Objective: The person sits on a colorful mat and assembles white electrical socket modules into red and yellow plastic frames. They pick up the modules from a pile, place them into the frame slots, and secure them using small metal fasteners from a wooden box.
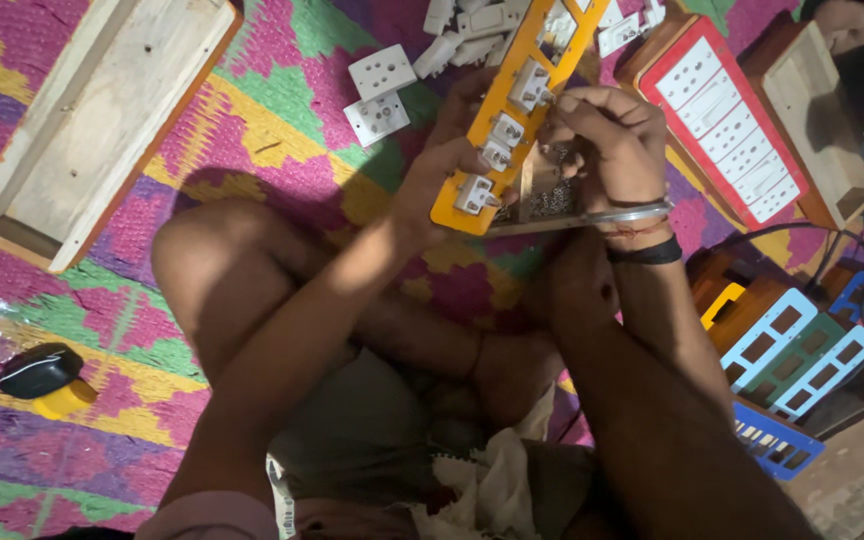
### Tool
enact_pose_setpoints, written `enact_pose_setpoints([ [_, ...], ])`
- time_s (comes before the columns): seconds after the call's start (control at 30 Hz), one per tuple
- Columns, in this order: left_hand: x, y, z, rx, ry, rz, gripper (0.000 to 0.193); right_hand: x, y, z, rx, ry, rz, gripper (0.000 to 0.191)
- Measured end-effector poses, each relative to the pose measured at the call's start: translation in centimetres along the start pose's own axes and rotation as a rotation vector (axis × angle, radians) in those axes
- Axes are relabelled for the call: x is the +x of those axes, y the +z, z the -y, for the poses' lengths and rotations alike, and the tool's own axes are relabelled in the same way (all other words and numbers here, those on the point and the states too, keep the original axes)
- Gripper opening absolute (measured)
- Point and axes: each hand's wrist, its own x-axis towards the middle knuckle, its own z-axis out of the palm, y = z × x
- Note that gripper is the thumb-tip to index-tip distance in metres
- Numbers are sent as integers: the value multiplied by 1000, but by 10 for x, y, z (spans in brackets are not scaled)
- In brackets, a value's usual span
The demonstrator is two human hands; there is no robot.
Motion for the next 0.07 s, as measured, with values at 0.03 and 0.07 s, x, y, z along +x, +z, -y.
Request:
enact_pose_setpoints([
  [0.03,1,-1,3,16,15,8,82,0,-1,0,-18,7,4,9],
  [0.07,2,-3,5,34,28,14,83,-1,-2,0,-35,15,8,9],
])
